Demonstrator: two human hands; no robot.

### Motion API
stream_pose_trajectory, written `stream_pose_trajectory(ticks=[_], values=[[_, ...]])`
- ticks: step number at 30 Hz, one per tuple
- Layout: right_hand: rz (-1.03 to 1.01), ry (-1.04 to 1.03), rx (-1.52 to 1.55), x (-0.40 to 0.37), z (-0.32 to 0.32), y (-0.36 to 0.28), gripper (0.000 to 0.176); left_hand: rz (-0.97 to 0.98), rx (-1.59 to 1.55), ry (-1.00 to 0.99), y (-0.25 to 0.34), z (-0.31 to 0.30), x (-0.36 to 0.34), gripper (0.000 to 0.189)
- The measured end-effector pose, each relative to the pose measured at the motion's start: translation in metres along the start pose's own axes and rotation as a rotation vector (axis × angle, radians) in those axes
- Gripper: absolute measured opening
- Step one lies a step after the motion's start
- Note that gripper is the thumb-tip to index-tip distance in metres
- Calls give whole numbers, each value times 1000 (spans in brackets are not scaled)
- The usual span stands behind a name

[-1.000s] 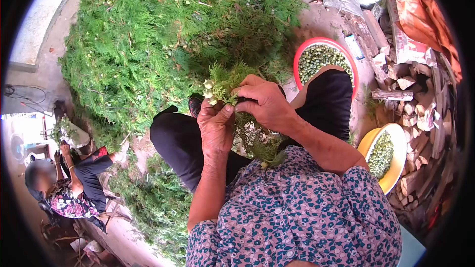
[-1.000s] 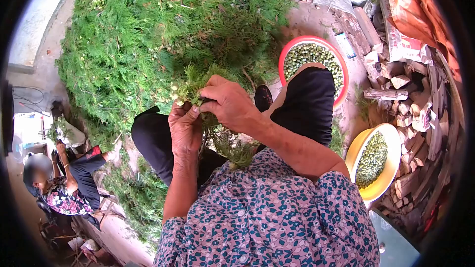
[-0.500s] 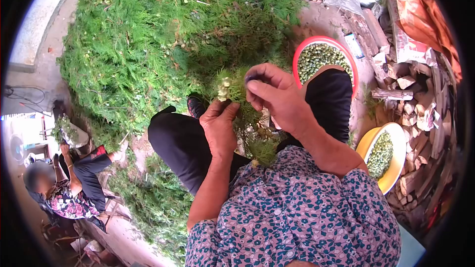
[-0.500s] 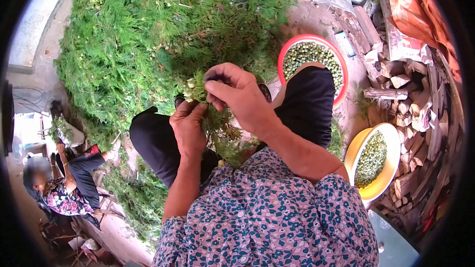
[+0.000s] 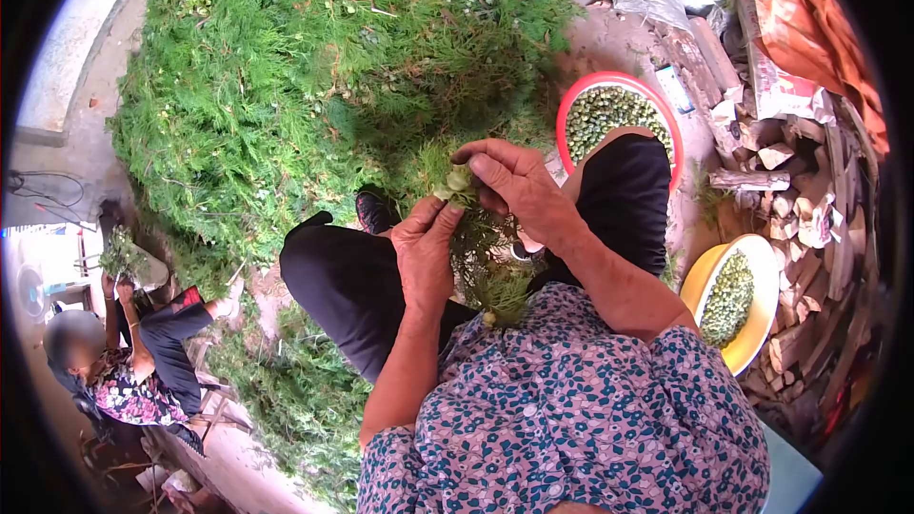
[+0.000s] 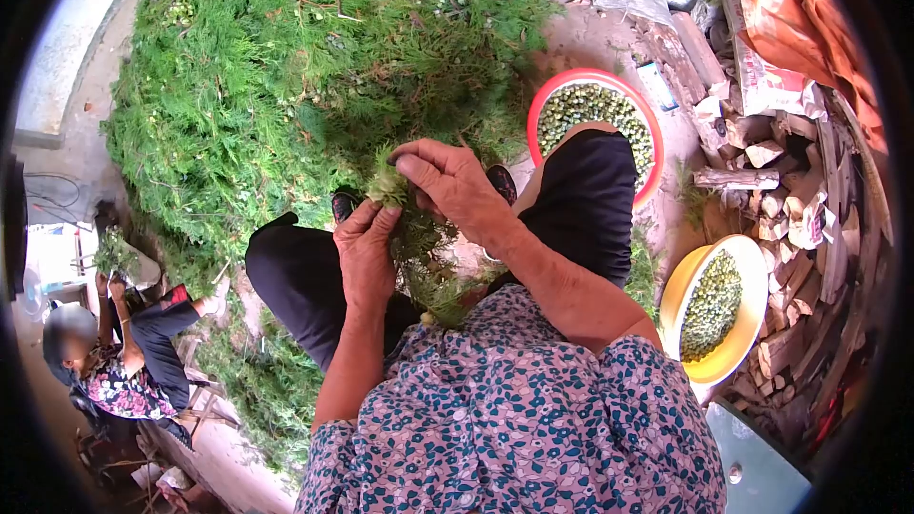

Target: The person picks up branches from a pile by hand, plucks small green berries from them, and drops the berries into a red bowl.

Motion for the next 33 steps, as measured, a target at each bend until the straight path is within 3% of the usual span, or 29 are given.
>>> stream_pose_trajectory(ticks=[2, 6, 9, 12, 14, 17, 27, 33], values=[[-29, 1, -86, 0, 1, -3, 23, 183, 300, 33, 6, -1, 0, 13], [-6, -6, -104, -2, -2, -6, 24, 188, 389, 53, 10, 4, -2, 13], [-179, -8, -247, -1, -2, -19, 23, 256, 374, 86, 15, 5, -4, 13], [-115, -32, -324, -2, -5, -11, 21, 152, 326, 49, 14, 3, -1, 18], [-64, 46, -64, -1, -12, -1, 17, -8, 45, -37, 12, 6, -2, 22], [-81, 19, -58, -2, -14, 2, 14, -88, -13, -72, 9, 1, 0, 23], [-116, -5, -143, -3, -12, -3, 8, -167, -102, -43, 1, 6, -1, 19], [45, 129, 219, -5, -10, 11, 7, -67, -52, 7, 9, 12, -8, 16]])
Point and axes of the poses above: each hand's wrist, its own x-axis towards the middle knuckle, its own z-axis out of the palm, y = z × x, the point moved 6 cm from there along x, towards the middle knuckle, and after that the axes turned 10 degrees about -z, right-handed, at the moved point
